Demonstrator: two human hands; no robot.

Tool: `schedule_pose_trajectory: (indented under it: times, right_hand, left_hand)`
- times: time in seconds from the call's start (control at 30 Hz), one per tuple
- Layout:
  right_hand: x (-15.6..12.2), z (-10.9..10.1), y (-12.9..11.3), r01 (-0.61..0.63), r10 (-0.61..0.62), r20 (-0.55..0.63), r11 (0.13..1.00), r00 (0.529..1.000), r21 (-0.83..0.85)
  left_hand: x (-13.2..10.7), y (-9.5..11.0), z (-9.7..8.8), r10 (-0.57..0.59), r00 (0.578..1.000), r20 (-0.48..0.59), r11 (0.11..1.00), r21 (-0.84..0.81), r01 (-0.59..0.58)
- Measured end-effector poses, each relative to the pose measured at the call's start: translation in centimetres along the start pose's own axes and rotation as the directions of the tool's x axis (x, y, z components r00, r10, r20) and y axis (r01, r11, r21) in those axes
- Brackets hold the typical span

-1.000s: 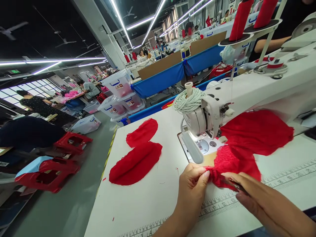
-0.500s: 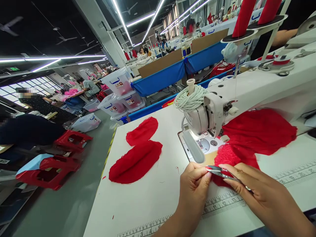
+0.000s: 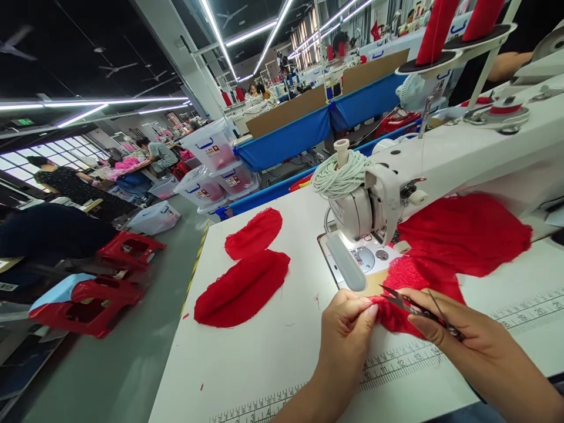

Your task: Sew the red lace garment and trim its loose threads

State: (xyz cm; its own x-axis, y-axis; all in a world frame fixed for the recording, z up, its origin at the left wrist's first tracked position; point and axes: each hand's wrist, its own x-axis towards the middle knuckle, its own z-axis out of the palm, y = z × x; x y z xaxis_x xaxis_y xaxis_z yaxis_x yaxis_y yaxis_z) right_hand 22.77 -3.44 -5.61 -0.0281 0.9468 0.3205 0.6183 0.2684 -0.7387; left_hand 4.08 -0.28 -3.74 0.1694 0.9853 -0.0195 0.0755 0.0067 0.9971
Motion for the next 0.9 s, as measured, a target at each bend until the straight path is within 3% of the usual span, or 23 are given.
schedule_pose_trajectory:
  times: [0.2, 0.33, 0.4, 0.47, 0.57, 0.63, 0.67, 0.8, 0.9]
  right_hand:
    - [-0.8, 1.7, -0.9, 0.029, -0.037, -0.081, 0.995, 0.996, -0.1]
    - [-0.5, 1.4, -0.7, 0.07, -0.084, -0.104, 0.989, 0.991, -0.134]
    - [-0.4, 1.0, -0.6, 0.042, -0.043, -0.066, 0.999, 0.997, -0.015]
    - [-0.7, 0.5, -1.0, -0.064, 0.071, -0.03, 0.982, 0.997, 0.179]
    - [-1.4, 0.0, -2.2, -0.262, 0.314, -0.013, 0.813, 0.949, 0.52]
    - [-1.5, -0.1, -2.8, -0.294, 0.376, 0.011, 0.704, 0.926, 0.646]
    - [-1.3, 0.0, -2.9, -0.291, 0.361, 0.027, 0.703, 0.932, 0.648]
    - [0.6, 0.7, -2.2, -0.204, 0.227, -0.019, 0.907, 0.974, 0.368]
    - [1.6, 1.7, -1.6, -0.074, 0.09, -0.092, 0.984, 0.992, 0.162]
  left_hand:
    - [-0.2, -0.2, -0.1, 0.043, 0.999, -0.03, 0.999, 0.034, -0.042]
    - [-0.3, -0.3, 0.0, 0.062, 0.998, -0.018, 0.996, 0.066, -0.06]
    - [-0.3, -0.2, 0.0, 0.043, 0.999, -0.016, 0.997, 0.065, -0.042]
    - [-0.2, 0.0, 0.0, 0.008, 1.0, -0.021, 0.998, 0.055, -0.007]
    - [-0.1, 0.2, 0.0, -0.043, 0.999, -0.018, 0.999, 0.026, 0.043]
    - [0.0, 0.2, -0.1, -0.06, 0.998, 0.003, 0.998, -0.007, 0.06]
    - [0.1, 0.2, -0.2, -0.067, 0.998, 0.019, 0.997, -0.029, 0.068]
    - [0.2, 0.2, -0.3, -0.131, 0.987, 0.09, 0.978, -0.149, 0.144]
    - [0.2, 0.0, -0.3, -0.171, 0.975, 0.142, 0.946, -0.252, 0.203]
